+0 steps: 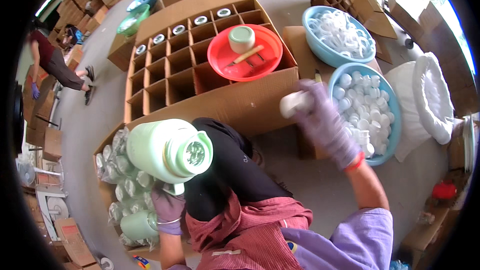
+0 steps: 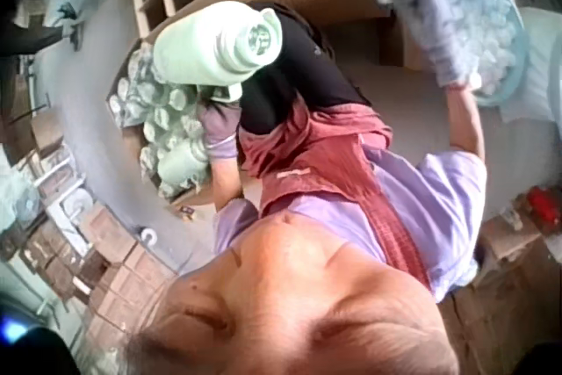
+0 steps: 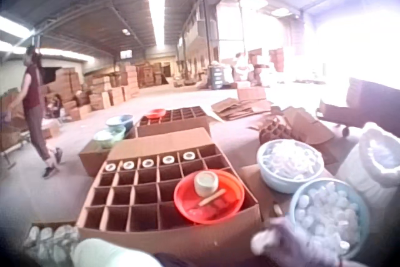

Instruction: The person assembles light green thermos bottles by inserting a black inner liner and a white cap into each bottle, then places the finished units into a compartmentalized cardboard box. The person repeats this process for multiple bottles.

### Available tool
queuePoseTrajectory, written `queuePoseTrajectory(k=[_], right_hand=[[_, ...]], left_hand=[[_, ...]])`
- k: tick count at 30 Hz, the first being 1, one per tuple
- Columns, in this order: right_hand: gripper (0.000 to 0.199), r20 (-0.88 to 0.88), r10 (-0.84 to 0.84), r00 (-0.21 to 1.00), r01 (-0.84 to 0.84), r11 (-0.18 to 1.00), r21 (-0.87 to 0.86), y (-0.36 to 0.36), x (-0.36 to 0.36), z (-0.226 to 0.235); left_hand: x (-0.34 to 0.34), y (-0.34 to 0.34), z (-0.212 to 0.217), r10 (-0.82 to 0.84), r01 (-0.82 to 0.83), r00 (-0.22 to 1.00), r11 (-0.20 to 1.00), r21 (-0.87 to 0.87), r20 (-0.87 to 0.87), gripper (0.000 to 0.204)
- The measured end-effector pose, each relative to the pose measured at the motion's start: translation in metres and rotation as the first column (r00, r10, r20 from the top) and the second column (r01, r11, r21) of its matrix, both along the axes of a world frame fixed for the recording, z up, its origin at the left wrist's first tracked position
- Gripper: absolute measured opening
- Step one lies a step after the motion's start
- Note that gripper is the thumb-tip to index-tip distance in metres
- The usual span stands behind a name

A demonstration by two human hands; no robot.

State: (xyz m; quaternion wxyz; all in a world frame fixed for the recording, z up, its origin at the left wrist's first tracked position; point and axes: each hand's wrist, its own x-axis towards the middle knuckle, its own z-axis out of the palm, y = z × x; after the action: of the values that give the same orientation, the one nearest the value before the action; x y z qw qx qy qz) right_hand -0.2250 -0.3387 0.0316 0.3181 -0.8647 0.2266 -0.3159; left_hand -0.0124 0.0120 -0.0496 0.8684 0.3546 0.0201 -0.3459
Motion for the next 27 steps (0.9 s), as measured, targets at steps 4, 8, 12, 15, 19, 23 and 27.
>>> queuePoseTrajectory(k=[4, 8, 12, 15, 19, 23, 27], right_hand=[[0.051, 0.127, 0.235, 0.964, -0.194, 0.942, -0.273, 0.099, 0.070, 0.003], [0.032, 0.100, 0.139, 0.985, -0.129, 0.986, -0.103, 0.122, 0.098, -0.005], [0.027, 0.182, 0.069, 0.981, -0.084, 0.993, 0.079, 0.124, 0.119, -0.017], [0.034, 0.144, 0.075, 0.987, -0.090, 0.990, 0.105, 0.112, 0.128, -0.018], [0.044, 0.107, 0.187, 0.976, -0.120, 0.884, -0.452, 0.105, 0.129, 0.042], [0.030, -0.008, 0.651, 0.759, -0.335, 0.380, -0.862, 0.154, 0.132, 0.105], [0.029, -0.455, 0.775, 0.437, -0.662, -0.065, -0.747, 0.152, 0.131, 0.140]], left_hand=[[-0.014, -0.012, 0.013, -0.071, 0.032, 0.983, 0.974, -0.224, -0.170, 0.032], [-0.028, -0.005, 0.011, -0.156, -0.131, 0.811, 0.891, 0.435, 0.564, 0.025], [-0.025, -0.005, 0.008, 0.006, -0.038, 0.935, 0.996, 0.085, 0.354, 0.029], [-0.022, -0.024, 0.016, 0.175, -0.232, 0.941, 0.956, 0.177, 0.288, 0.030], [0.006, -0.030, 0.002, 0.310, -0.310, 0.948, 0.951, 0.012, -0.071, 0.025], [0.016, -0.011, 0.007, 0.139, -0.140, 0.982, 0.990, -0.001, 0.132, 0.022], [0.026, -0.009, -0.007, 0.192, -0.192, 0.967, 0.981, -0.019, 0.168, 0.018]])
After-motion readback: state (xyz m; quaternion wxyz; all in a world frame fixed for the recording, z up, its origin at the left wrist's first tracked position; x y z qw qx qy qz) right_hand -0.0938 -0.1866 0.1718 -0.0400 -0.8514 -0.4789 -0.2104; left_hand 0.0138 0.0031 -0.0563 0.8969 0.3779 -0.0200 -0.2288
